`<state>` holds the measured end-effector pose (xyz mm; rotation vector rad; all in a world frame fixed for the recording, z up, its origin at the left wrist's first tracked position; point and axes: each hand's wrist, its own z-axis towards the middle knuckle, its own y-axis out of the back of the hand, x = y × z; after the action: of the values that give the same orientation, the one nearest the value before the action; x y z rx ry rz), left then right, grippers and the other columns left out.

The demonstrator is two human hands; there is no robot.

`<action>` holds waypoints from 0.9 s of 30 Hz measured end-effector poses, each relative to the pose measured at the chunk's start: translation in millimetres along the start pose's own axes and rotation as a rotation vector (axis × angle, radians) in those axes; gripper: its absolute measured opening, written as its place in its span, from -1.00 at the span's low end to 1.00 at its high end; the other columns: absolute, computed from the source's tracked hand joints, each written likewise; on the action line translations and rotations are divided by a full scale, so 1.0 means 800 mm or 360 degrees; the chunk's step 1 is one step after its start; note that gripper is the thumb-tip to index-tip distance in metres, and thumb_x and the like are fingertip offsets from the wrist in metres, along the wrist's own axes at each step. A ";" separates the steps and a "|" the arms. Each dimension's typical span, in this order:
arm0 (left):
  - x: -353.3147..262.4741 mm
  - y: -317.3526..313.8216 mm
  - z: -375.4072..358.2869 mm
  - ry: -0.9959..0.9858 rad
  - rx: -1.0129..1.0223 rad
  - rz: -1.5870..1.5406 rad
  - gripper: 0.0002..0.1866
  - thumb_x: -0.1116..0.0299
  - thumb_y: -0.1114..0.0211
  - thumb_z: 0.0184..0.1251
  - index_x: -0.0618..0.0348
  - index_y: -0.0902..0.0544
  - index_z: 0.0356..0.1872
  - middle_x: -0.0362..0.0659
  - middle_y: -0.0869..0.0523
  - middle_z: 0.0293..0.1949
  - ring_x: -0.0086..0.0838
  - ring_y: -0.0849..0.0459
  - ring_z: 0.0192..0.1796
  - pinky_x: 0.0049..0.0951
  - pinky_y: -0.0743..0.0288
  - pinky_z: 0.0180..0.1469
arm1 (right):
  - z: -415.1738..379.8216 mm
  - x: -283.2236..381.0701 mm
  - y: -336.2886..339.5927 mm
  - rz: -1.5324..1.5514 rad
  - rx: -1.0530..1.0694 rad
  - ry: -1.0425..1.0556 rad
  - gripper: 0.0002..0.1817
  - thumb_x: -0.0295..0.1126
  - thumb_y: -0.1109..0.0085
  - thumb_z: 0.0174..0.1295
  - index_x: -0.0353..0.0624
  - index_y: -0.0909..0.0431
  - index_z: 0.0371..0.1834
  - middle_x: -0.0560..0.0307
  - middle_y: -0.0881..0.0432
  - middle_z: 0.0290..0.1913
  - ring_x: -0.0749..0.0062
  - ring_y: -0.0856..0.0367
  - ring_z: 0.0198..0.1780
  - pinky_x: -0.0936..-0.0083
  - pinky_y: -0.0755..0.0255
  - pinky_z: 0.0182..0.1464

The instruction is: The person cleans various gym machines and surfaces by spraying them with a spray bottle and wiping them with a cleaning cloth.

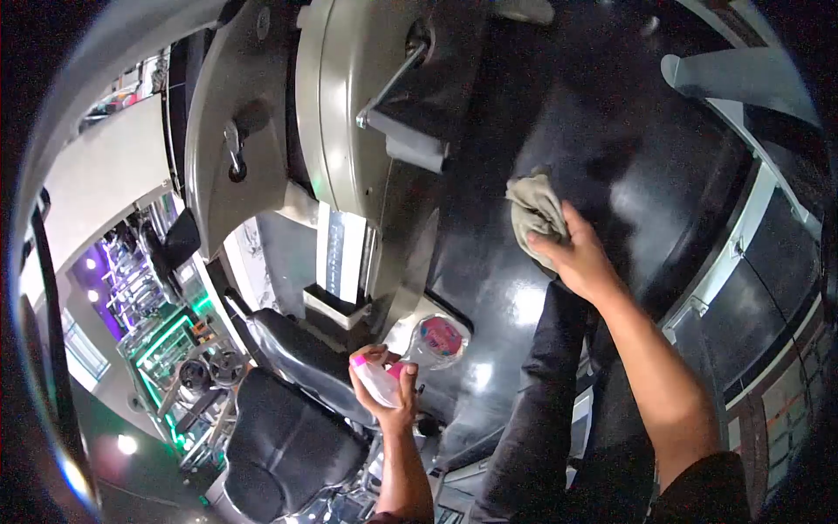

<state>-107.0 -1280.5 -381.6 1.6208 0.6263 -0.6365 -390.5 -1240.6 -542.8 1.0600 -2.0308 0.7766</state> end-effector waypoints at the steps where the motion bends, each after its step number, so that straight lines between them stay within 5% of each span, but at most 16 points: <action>1: 0.009 0.012 -0.001 -0.0091 0.0036 0.0123 -0.38 0.38 -0.65 0.03 0.24 -0.46 0.06 -0.15 -0.56 -0.08 -0.47 -0.58 -0.11 -0.45 -0.53 -0.03 | 0.000 0.006 -0.006 -0.0064 0.0049 0.0034 -0.47 -0.23 -0.38 0.23 -0.23 -0.49 0.20 -0.03 -0.70 0.03 0.28 -0.66 0.06 0.37 -0.46 0.17; 5: 0.043 0.035 -0.007 -0.0050 -0.0129 0.0103 -0.23 0.18 -0.78 -0.16 0.27 -0.50 0.04 -0.16 -0.62 -0.08 -0.46 -0.63 -0.16 -0.45 -0.58 -0.08 | 0.000 0.011 -0.020 -0.0292 0.0156 0.0120 -0.46 -0.25 -0.37 0.24 -0.26 -0.47 0.21 -0.07 -0.69 0.03 0.25 -0.66 0.05 0.36 -0.46 0.17; 9: 0.065 0.024 0.019 -0.0047 -0.0204 0.0072 -0.44 0.30 -0.62 0.09 0.29 -0.52 0.04 -0.18 -0.62 -0.17 -0.50 -0.64 -0.23 -0.49 -0.56 -0.16 | -0.001 0.003 -0.029 -0.0189 0.0271 0.0158 -0.51 -0.32 -0.34 0.27 -0.27 -0.46 0.21 -0.08 -0.68 0.04 0.29 -0.65 0.05 0.40 -0.46 0.16; 15: 0.096 0.014 0.102 -0.0362 -0.0318 -0.0159 -0.51 0.11 -0.48 0.26 0.31 -0.58 0.00 -0.14 -0.67 -0.25 -0.52 -0.61 -0.32 -0.52 -0.49 -0.24 | -0.012 -0.059 -0.042 -0.0126 0.0137 0.0138 -0.52 -0.33 -0.34 0.27 -0.25 -0.49 0.22 0.02 -0.69 0.08 0.37 -0.64 0.07 0.42 -0.45 0.18; 19: 0.079 0.023 0.170 -0.0624 -0.0408 -0.0378 -0.66 0.10 -0.17 0.52 0.23 -0.55 -0.23 -0.15 -0.61 -0.35 -0.44 -0.58 -0.32 -0.42 -0.49 -0.17 | -0.007 -0.094 -0.070 -0.0157 0.0024 0.0042 -0.50 -0.33 -0.34 0.25 -0.26 -0.49 0.23 0.03 -0.69 0.10 0.36 -0.64 0.08 0.42 -0.45 0.19; 21: 0.071 0.045 0.202 -0.0866 -0.0513 -0.0197 -0.58 0.00 -0.06 0.59 0.20 -0.54 -0.28 -0.12 -0.58 -0.33 -0.43 -0.55 -0.29 -0.38 -0.47 -0.09 | 0.003 -0.109 -0.091 -0.0158 -0.0014 -0.0022 -0.48 -0.29 -0.35 0.23 -0.28 -0.50 0.21 -0.05 -0.68 0.11 0.29 -0.64 0.12 0.40 -0.44 0.20; 22: 0.056 0.040 0.212 -0.0704 -0.0721 -0.0486 -0.58 0.01 -0.07 0.55 0.20 -0.51 -0.31 -0.09 -0.59 -0.30 -0.34 -0.56 -0.21 -0.27 -0.48 -0.09 | 0.010 -0.118 -0.101 -0.0155 -0.0031 -0.0016 -0.47 -0.25 -0.36 0.22 -0.28 -0.50 0.21 -0.07 -0.68 0.11 0.25 -0.64 0.12 0.39 -0.44 0.20; 26: 0.043 0.061 0.265 -0.0810 -0.0911 0.0036 -0.36 -0.19 0.01 0.56 0.37 -0.40 0.02 0.04 -0.61 -0.16 -0.16 -0.61 -0.01 -0.06 -0.59 0.05 | 0.057 -0.139 -0.141 -0.0158 -0.0207 0.0066 -0.39 -0.10 -0.35 0.22 -0.26 -0.47 0.23 -0.15 -0.66 0.12 0.06 -0.64 0.15 0.29 -0.43 0.22; 27: 0.048 0.059 0.279 -0.0712 -0.0871 -0.0259 -0.26 -0.29 0.06 0.52 0.38 -0.34 0.11 0.07 -0.59 -0.05 -0.11 -0.58 0.08 0.02 -0.56 0.12 | 0.070 -0.137 -0.154 -0.0142 -0.0291 0.0102 -0.38 -0.09 -0.34 0.23 -0.26 -0.46 0.24 -0.17 -0.65 0.13 0.03 -0.63 0.16 0.28 -0.43 0.23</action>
<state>-59.8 -1505.7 -404.5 0.8869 0.5395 -0.8312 -257.0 -1295.9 -640.2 1.0008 -1.9451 0.5602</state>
